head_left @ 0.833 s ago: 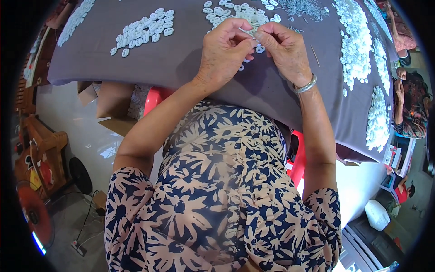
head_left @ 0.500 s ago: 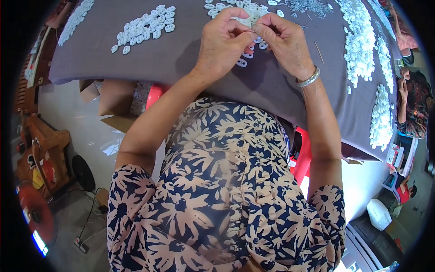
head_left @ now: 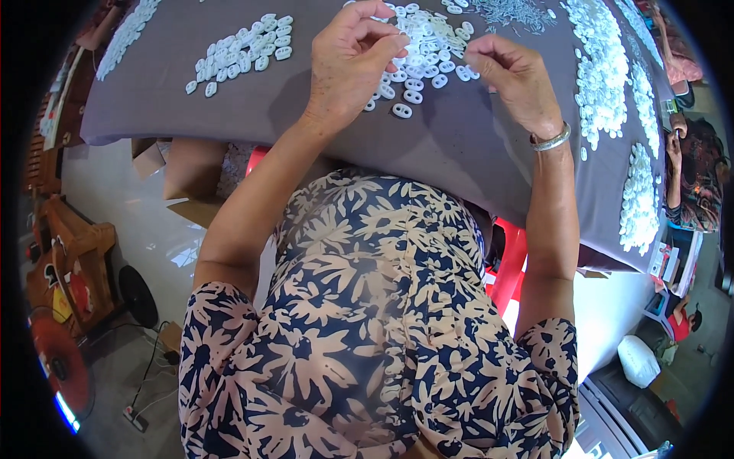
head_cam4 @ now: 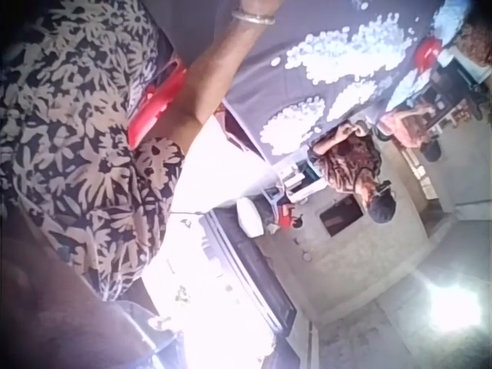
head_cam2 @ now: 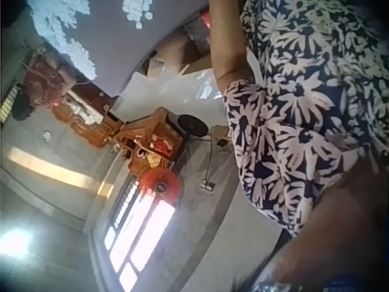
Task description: The person sorts and inspects small white plastic components by hand on a table.
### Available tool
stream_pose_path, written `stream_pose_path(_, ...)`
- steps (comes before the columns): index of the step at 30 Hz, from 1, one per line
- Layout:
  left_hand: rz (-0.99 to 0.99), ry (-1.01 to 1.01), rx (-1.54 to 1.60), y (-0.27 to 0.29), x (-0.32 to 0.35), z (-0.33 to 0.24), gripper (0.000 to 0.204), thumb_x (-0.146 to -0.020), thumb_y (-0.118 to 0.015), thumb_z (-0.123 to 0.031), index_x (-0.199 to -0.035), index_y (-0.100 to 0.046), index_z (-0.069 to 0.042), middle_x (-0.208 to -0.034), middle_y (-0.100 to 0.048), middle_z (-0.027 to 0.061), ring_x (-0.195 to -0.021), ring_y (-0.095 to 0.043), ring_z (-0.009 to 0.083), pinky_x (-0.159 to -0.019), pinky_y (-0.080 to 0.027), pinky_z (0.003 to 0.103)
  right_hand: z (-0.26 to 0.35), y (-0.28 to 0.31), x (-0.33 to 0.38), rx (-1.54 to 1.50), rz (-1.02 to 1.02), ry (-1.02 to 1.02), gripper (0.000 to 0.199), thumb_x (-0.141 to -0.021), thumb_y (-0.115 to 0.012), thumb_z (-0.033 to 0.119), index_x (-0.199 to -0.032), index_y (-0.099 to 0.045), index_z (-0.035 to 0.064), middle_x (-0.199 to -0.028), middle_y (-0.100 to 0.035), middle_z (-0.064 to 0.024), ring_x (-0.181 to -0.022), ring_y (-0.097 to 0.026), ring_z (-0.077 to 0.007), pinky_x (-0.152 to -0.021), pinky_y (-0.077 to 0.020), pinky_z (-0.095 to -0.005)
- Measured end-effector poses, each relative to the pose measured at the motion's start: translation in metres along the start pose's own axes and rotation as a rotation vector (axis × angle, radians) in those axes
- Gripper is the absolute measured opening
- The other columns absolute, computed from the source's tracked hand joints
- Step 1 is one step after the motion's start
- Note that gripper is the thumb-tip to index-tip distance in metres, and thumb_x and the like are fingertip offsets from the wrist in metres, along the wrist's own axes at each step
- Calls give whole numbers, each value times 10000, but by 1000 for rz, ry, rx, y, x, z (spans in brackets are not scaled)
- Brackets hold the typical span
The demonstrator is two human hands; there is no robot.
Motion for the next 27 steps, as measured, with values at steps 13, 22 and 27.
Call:
stream_pose_path(13, -9, -33, 36, -4, 4, 2, 257, -835, -640, -7, -1072, -543, -25, -850, -642, 73, -734, -627, 104, -571, -497, 218, -6, 7, -9, 338, 169, 2, 111, -877, -626, 101, -952, -657, 24, -795, -606, 26, -704, -514, -52, -646, -429, -213)
stream_pose_path(22, 7, -25, 1, -8, 7, 4, 255, -844, -634, -16, -1083, -547, -25, -851, -641, 63, -732, -628, 101, -566, -495, 208, 1, -3, -7, 372, 65, 175, 122, -821, -650, 27, -943, -651, 29, -812, -583, -21, -691, -547, -95, -629, -444, -235)
stream_pose_path(27, -4, -16, -19, -7, 7, 3, 254, -841, -633, -12, -1080, -549, -29, -848, -643, 60, -723, -627, 98, -563, -494, 206, 18, -15, 0, 406, 61, 249, 159, -798, -661, -1, -953, -650, 33, -838, -579, -24, -690, -557, -102, -626, -453, -247)
Point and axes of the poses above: each hand's wrist, its own x-axis away from the middle knuckle, its own y-axis out of the back of the hand, z = x × y, the point moved 10 cm from there along -x, towards the middle knuckle
